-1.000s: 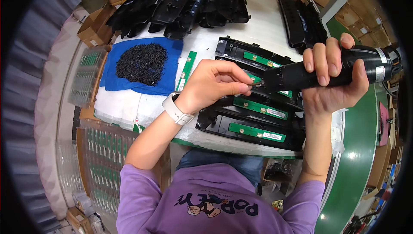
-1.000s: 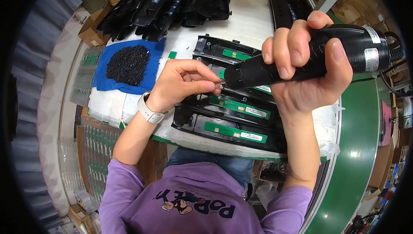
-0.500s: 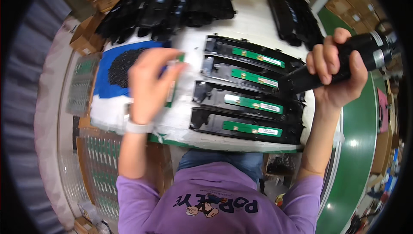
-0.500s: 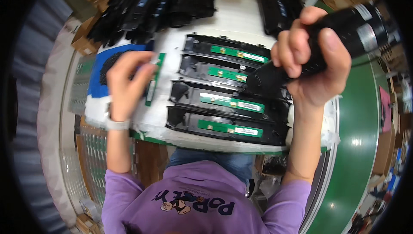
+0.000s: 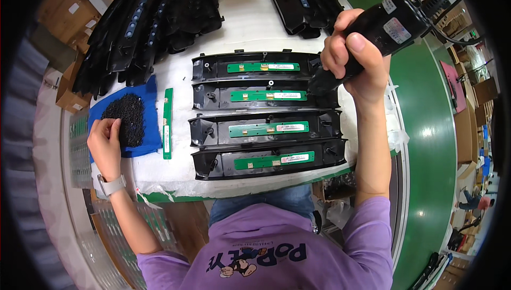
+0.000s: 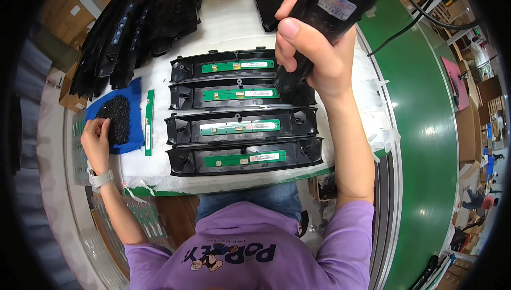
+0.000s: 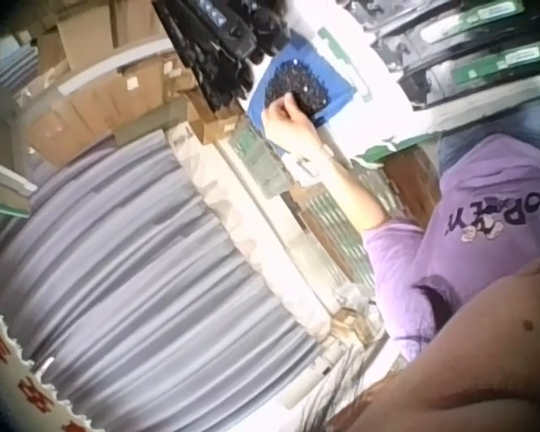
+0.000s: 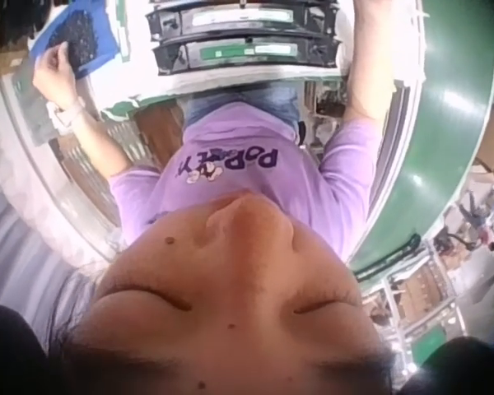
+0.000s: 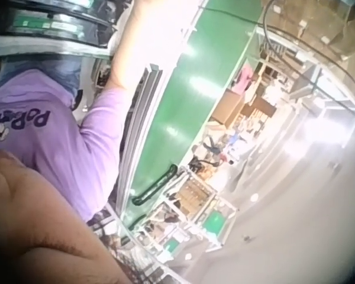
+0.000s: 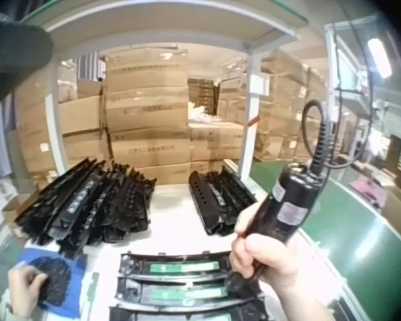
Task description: Installing circuit boards into plastic housings and fastening them with an electric screwdriver.
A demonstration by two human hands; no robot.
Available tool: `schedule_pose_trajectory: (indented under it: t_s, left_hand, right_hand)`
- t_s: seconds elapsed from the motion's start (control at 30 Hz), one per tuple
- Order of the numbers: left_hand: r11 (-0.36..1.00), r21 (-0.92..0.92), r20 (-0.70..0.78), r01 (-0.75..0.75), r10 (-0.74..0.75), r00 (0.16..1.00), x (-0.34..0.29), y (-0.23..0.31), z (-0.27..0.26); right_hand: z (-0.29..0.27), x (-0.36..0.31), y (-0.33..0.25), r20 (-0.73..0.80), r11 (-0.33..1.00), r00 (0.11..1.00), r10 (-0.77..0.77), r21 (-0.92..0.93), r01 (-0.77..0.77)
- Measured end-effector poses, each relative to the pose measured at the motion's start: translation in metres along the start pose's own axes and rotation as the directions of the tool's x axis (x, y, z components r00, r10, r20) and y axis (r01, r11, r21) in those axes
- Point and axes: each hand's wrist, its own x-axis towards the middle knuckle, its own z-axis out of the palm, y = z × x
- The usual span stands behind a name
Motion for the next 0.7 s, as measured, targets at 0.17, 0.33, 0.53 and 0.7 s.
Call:
schedule_pose_trajectory:
  t_s: [0.17,0.33,0.53,0.7]
  left_hand:
    - [0.999,-0.009,-0.027,-0.043,0.042,0.999,-0.001,-0.002,0.001]
    - [0.994,-0.064,-0.111,-0.086,0.079,0.991,0.001,-0.006,0.011]
    - [0.43,-0.82,0.335,0.379,-0.177,0.926,0.006,0.02,0.016]
    - [-0.087,-0.8,0.594,0.593,0.02,0.804,0.014,0.05,0.025]
  right_hand:
    - [0.001,-0.001,-0.001,-0.019,1.0,1.0,0.008,-0.008,-0.009]
    - [0.001,0.0,0.001,-0.033,1.0,0.999,0.005,-0.004,-0.005]
    - [0.005,0.003,0.006,0.004,0.998,0.998,0.057,-0.037,-0.056]
    - [0.006,0.0,0.003,-0.012,0.996,0.997,0.073,-0.058,-0.073]
